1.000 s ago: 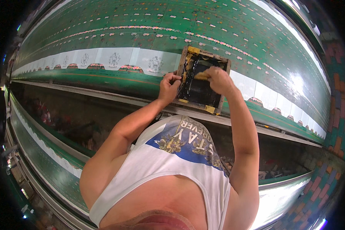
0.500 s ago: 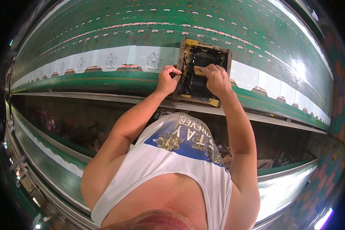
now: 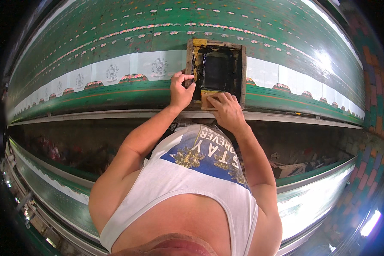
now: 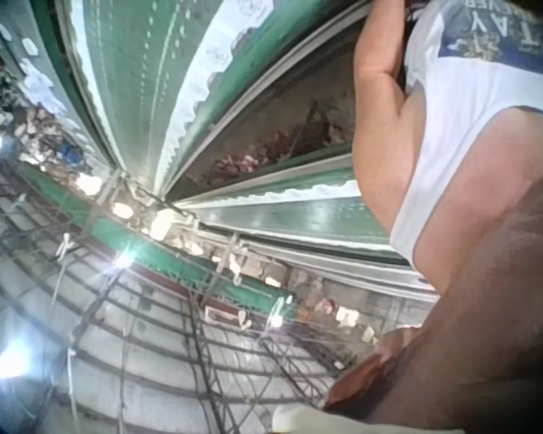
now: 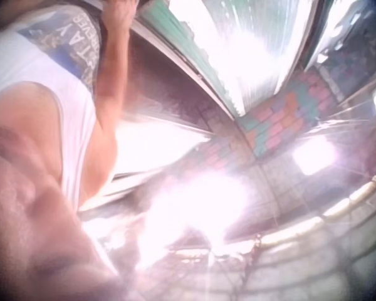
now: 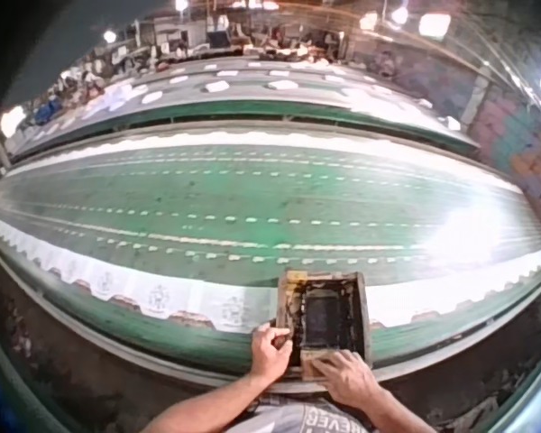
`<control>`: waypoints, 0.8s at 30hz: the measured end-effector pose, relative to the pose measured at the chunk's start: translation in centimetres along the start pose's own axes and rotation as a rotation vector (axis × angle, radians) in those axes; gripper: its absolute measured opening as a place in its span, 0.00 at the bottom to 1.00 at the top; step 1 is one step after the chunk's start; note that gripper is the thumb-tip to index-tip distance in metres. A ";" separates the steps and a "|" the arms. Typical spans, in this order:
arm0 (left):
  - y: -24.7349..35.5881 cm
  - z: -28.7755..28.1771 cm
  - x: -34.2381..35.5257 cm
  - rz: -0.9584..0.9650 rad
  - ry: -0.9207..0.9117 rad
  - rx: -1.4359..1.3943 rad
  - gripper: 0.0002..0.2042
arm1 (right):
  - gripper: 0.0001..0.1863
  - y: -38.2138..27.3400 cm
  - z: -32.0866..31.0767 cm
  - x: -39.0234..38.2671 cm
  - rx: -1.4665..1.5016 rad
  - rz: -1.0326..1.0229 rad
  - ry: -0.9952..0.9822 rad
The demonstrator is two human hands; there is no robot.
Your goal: The person uses a squeegee to spread ink across a screen printing frame held over a long green workbench. The person repeatedly pulls the squeegee across the screen to coat it with ink, maintaining a steady rhythm.
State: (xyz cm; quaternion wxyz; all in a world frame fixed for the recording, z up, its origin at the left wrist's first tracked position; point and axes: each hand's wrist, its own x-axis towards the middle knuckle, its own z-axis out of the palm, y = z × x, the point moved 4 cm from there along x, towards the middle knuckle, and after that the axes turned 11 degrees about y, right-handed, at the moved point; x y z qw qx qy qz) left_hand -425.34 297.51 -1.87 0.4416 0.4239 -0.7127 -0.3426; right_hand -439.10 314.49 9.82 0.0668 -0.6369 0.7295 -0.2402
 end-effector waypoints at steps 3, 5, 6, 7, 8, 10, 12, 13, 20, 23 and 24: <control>0.4 0.3 -0.4 -0.004 0.010 0.019 0.15 | 0.26 1.1 -1.2 -1.3 0.006 0.076 0.114; 0.2 0.3 -0.4 -0.025 0.004 0.017 0.15 | 0.25 2.7 -1.6 -2.6 -0.005 0.168 0.263; 0.4 0.2 -0.3 -0.030 0.013 0.018 0.14 | 0.24 3.9 -1.6 -3.5 0.003 0.246 0.339; 0.7 0.2 -0.4 -0.041 0.018 0.002 0.14 | 0.23 5.1 -1.7 -4.4 0.012 0.324 0.416; 1.1 0.3 -0.5 -0.053 0.024 -0.013 0.14 | 0.23 6.4 -1.7 -5.3 0.094 0.394 0.440; 2.5 0.9 -0.6 -0.050 0.024 -0.044 0.13 | 0.22 8.5 -2.1 -6.7 0.272 0.524 0.477; 3.8 2.3 -1.2 -0.019 0.035 -0.057 0.13 | 0.22 10.4 -3.0 -8.0 0.336 0.547 0.477; 5.3 3.3 -1.5 -0.059 0.065 -0.099 0.12 | 0.22 11.4 -3.5 -8.6 0.341 0.537 0.481; 8.9 12.4 -5.1 0.026 0.083 -0.089 0.11 | 0.21 19.6 -7.7 -13.2 0.366 0.496 0.522; 10.3 15.7 -6.6 0.021 0.088 -0.086 0.10 | 0.20 22.5 -9.5 -14.9 0.357 0.486 0.513; 10.9 16.5 -6.9 0.007 0.087 -0.089 0.10 | 0.20 23.4 -10.0 -15.4 0.353 0.484 0.507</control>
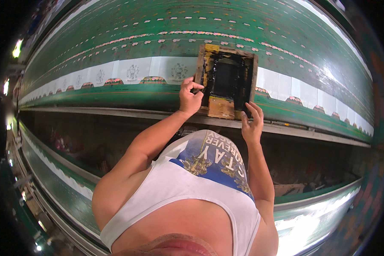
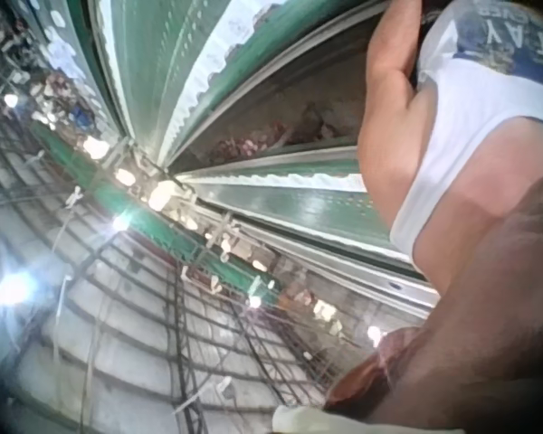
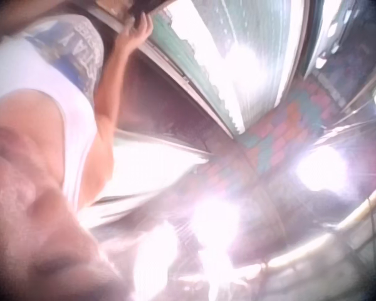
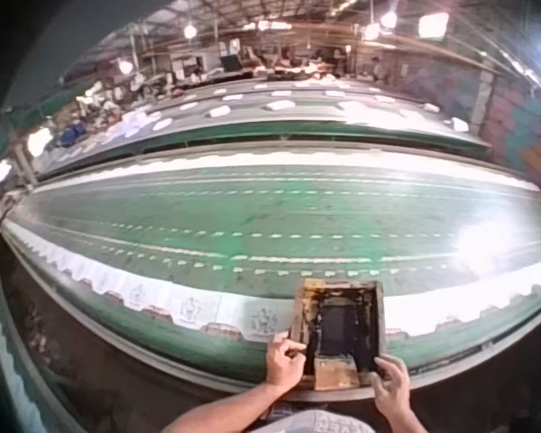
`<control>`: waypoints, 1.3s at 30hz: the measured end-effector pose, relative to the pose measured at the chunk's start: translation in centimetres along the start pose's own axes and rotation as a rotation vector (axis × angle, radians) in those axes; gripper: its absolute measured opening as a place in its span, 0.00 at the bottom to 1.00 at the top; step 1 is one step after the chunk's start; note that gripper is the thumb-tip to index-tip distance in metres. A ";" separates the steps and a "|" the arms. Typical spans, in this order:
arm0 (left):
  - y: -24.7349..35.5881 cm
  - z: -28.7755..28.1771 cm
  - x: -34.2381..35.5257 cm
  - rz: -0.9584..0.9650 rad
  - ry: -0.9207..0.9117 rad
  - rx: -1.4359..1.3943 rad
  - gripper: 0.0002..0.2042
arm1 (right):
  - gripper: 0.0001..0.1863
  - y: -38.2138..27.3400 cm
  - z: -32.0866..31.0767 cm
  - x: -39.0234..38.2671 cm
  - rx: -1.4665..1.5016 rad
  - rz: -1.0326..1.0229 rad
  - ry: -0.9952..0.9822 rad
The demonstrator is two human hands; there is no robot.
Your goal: The person uses a squeegee to spread ink across a screen printing frame held over a long green workbench. The person repeatedly pulls the squeegee across the screen to coat it with ink, maintaining a steady rhythm.
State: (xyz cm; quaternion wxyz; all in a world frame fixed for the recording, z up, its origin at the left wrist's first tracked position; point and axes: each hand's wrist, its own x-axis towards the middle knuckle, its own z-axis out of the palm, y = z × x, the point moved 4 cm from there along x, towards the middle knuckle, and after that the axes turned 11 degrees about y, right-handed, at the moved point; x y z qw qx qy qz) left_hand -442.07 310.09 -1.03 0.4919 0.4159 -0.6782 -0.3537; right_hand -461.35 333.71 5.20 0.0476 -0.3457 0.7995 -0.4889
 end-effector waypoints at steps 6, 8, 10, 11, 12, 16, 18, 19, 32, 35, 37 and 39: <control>1.6 2.6 -1.6 -0.063 -0.006 -0.004 0.09 | 0.22 0.5 -2.0 1.1 -0.196 -0.282 -0.072; 1.9 2.7 -1.7 -0.059 -0.012 0.015 0.09 | 0.22 -0.6 -1.6 1.4 -0.168 -0.361 -0.146; 1.9 2.8 -1.5 -0.054 -0.025 0.030 0.09 | 0.23 -2.4 -1.0 1.8 -0.186 -0.456 -0.251; 1.8 2.7 -1.5 -0.068 -0.023 0.015 0.09 | 0.24 -3.2 -0.6 1.9 -0.194 -0.479 -0.314; 1.8 2.8 -1.4 -0.081 -0.022 -0.003 0.09 | 0.24 -3.7 -0.1 2.0 -0.205 -0.503 -0.375; 1.3 2.9 -1.5 -0.113 -0.026 -0.020 0.08 | 0.29 -4.8 2.1 2.6 -0.284 -0.592 -0.524; 0.8 3.1 -1.4 -0.130 -0.049 -0.006 0.08 | 0.26 -5.0 2.3 3.3 -0.306 -0.622 -0.550; 0.7 3.2 -1.4 -0.151 -0.047 -0.021 0.08 | 0.25 -5.1 2.4 3.7 -0.318 -0.636 -0.565; 0.7 2.4 0.5 -0.371 -0.148 -0.143 0.08 | 0.22 -3.3 7.5 19.6 -0.304 -0.447 -0.554; 0.8 2.0 1.6 -0.445 -0.236 -0.062 0.09 | 0.23 -3.0 8.7 21.2 -0.386 -0.419 -0.439; 0.8 2.0 2.0 -0.435 -0.244 -0.049 0.09 | 0.25 -3.1 8.9 20.5 -0.376 -0.414 -0.467; 0.9 2.0 2.1 -0.412 -0.244 -0.043 0.09 | 0.26 -3.4 8.6 19.2 -0.372 -0.432 -0.481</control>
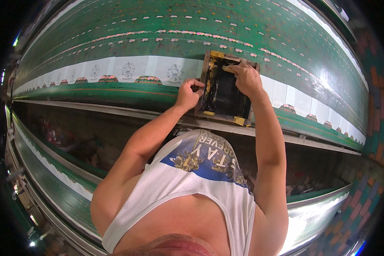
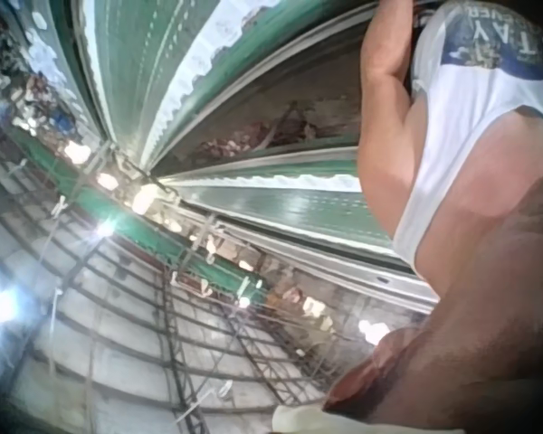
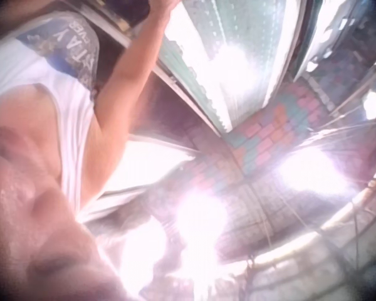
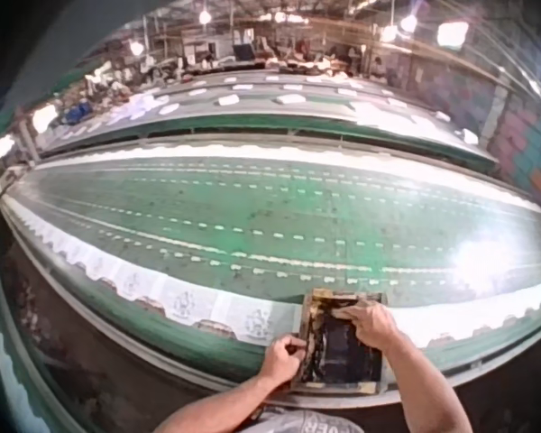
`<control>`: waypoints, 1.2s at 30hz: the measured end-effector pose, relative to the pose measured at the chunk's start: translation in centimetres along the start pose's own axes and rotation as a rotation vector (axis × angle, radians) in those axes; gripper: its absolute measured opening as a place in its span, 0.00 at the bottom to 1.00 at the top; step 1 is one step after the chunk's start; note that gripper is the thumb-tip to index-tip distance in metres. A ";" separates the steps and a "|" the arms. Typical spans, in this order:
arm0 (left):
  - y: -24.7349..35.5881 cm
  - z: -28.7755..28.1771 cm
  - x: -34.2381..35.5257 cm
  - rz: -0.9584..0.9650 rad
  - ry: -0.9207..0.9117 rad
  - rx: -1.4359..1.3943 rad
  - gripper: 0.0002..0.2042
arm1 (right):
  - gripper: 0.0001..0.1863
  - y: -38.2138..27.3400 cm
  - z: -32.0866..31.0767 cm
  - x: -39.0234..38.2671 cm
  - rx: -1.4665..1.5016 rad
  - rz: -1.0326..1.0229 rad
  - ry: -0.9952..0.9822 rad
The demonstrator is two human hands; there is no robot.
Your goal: The person uses a squeegee to spread ink across a screen printing frame held over a long green workbench. The person repeatedly pulls the squeegee across the screen to coat it with ink, maintaining a steady rhythm.
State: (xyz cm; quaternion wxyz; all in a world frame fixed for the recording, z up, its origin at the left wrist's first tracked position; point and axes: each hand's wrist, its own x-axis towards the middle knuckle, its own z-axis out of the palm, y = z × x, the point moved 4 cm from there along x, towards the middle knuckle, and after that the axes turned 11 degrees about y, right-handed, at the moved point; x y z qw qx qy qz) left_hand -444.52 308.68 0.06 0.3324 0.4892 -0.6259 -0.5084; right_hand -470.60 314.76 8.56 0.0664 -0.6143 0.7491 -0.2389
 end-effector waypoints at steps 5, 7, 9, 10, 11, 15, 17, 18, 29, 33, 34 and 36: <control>-0.4 0.0 -0.1 0.150 0.023 0.019 0.07 | 0.27 -3.6 0.0 -5.0 -0.024 -0.080 0.000; -0.2 0.2 0.0 0.187 0.041 0.019 0.07 | 0.26 -5.1 -0.3 -7.3 -0.062 -0.102 0.019; -0.4 0.3 0.0 0.125 0.023 0.003 0.06 | 0.26 -5.8 0.1 -9.5 -0.080 -0.113 0.015; -0.7 0.3 0.0 0.111 0.016 -0.008 0.06 | 0.27 -6.3 0.3 -10.5 -0.089 -0.130 0.021; -1.0 0.4 0.1 0.097 0.009 -0.019 0.06 | 0.28 -6.6 0.3 -11.3 -0.089 -0.127 0.022; -0.9 0.6 -0.4 0.094 0.031 -0.063 0.07 | 0.28 -8.4 0.3 -14.0 -0.096 -0.102 0.019; -1.6 0.9 -0.9 0.145 0.059 -0.069 0.09 | 0.27 -8.7 0.2 -14.6 -0.079 -0.110 0.040; -1.8 1.0 -1.1 0.207 0.090 -0.035 0.11 | 0.27 -8.8 0.3 -14.9 -0.061 -0.084 -0.002; -0.7 2.7 -3.1 0.388 0.211 0.091 0.13 | 0.20 -0.6 -1.6 -20.8 0.291 0.513 0.471; 1.7 5.9 -4.5 0.448 0.208 0.057 0.12 | 0.20 4.3 -1.9 -23.8 0.612 0.595 0.518; 2.4 7.4 -5.0 0.445 0.211 0.030 0.12 | 0.20 5.2 -2.8 -24.4 0.575 0.593 0.511; 3.3 10.4 -5.9 0.493 0.225 0.026 0.12 | 0.20 7.0 -4.7 -25.4 0.504 0.583 0.495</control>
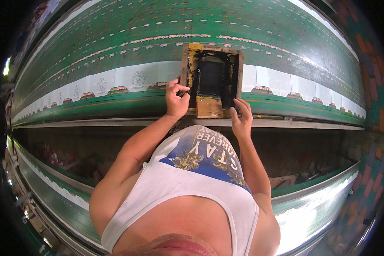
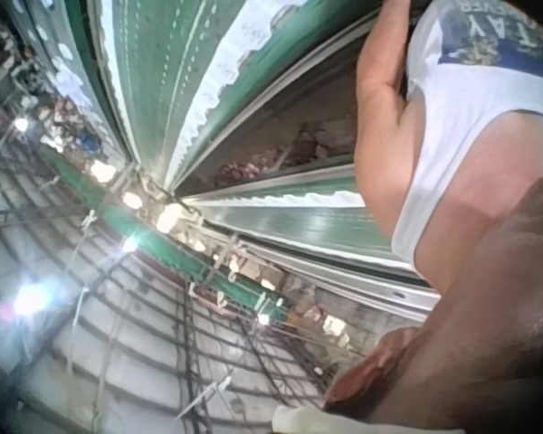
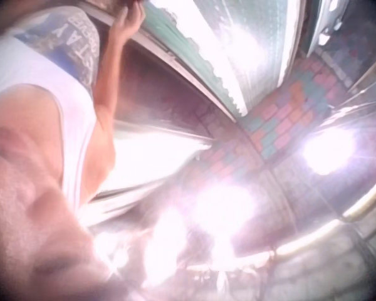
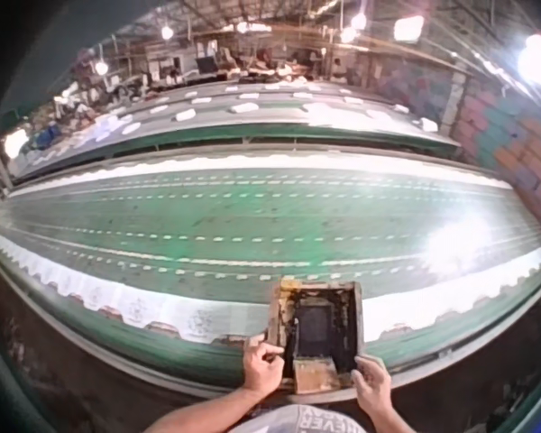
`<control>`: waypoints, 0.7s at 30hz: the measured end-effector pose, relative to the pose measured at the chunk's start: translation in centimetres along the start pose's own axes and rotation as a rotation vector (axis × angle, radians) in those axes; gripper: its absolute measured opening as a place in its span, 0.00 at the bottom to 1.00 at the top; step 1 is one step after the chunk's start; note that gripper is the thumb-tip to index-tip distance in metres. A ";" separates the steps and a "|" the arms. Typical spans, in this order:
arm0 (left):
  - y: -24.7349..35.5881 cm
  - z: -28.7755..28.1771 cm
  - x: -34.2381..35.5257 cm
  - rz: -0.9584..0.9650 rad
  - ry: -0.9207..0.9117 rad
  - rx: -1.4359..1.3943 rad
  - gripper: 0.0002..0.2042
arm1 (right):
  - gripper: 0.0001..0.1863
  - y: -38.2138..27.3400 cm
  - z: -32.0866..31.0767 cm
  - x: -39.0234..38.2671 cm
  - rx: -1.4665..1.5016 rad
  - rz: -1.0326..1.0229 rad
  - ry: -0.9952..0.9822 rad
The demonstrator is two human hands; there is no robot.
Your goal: The person uses a squeegee to spread ink across a screen printing frame held over a long green workbench. The person repeatedly pulls the squeegee across the screen to coat it with ink, maintaining a steady rhythm.
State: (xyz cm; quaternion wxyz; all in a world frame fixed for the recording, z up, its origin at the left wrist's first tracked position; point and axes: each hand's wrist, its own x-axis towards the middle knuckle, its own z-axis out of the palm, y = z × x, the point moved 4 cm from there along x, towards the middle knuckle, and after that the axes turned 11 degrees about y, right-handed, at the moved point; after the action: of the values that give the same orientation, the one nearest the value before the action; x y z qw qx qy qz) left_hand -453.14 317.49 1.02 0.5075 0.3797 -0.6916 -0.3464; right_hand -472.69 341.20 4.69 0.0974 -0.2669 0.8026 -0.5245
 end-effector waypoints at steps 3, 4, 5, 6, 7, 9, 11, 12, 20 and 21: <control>1.3 4.5 -2.3 -0.097 -0.010 -0.070 0.11 | 0.20 2.0 -3.9 1.8 -0.005 -0.029 0.011; 1.7 5.8 -3.1 -0.094 -0.010 -0.050 0.11 | 0.20 2.6 -5.2 2.4 -0.025 -0.036 0.008; 2.0 6.9 -3.7 -0.057 -0.007 -0.033 0.11 | 0.20 3.5 -6.3 2.9 0.000 -0.023 0.005; 2.4 8.0 -4.3 -0.073 0.002 -0.032 0.11 | 0.19 4.2 -7.3 3.5 0.003 -0.026 0.001; 2.7 8.9 -4.9 -0.089 0.014 -0.031 0.10 | 0.19 4.9 -8.2 3.9 0.007 -0.029 -0.004; 3.2 10.3 -5.9 -0.149 -0.009 -0.031 0.10 | 0.20 4.7 -9.5 4.3 -0.178 -0.243 -0.024; 3.5 11.2 -6.3 -0.165 0.009 -0.031 0.10 | 0.20 3.7 -9.9 4.6 -0.312 -0.465 -0.062; 3.7 11.5 -6.3 -0.153 0.008 -0.022 0.10 | 0.21 3.3 -9.7 4.7 -0.302 -0.514 -0.123; 3.6 11.9 -6.1 -0.096 -0.031 0.060 0.08 | 0.28 -1.6 -5.9 5.4 -0.407 -0.802 -0.506; 3.5 12.2 -6.1 -0.108 -0.032 0.054 0.08 | 0.27 -1.2 -5.8 5.7 -0.432 -0.802 -0.537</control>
State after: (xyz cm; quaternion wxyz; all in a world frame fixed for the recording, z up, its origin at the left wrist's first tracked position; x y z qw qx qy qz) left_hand -464.29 325.69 -1.61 0.4665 0.4241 -0.6873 -0.3607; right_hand -479.63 342.34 8.91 0.0339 -0.6920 0.6740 -0.2563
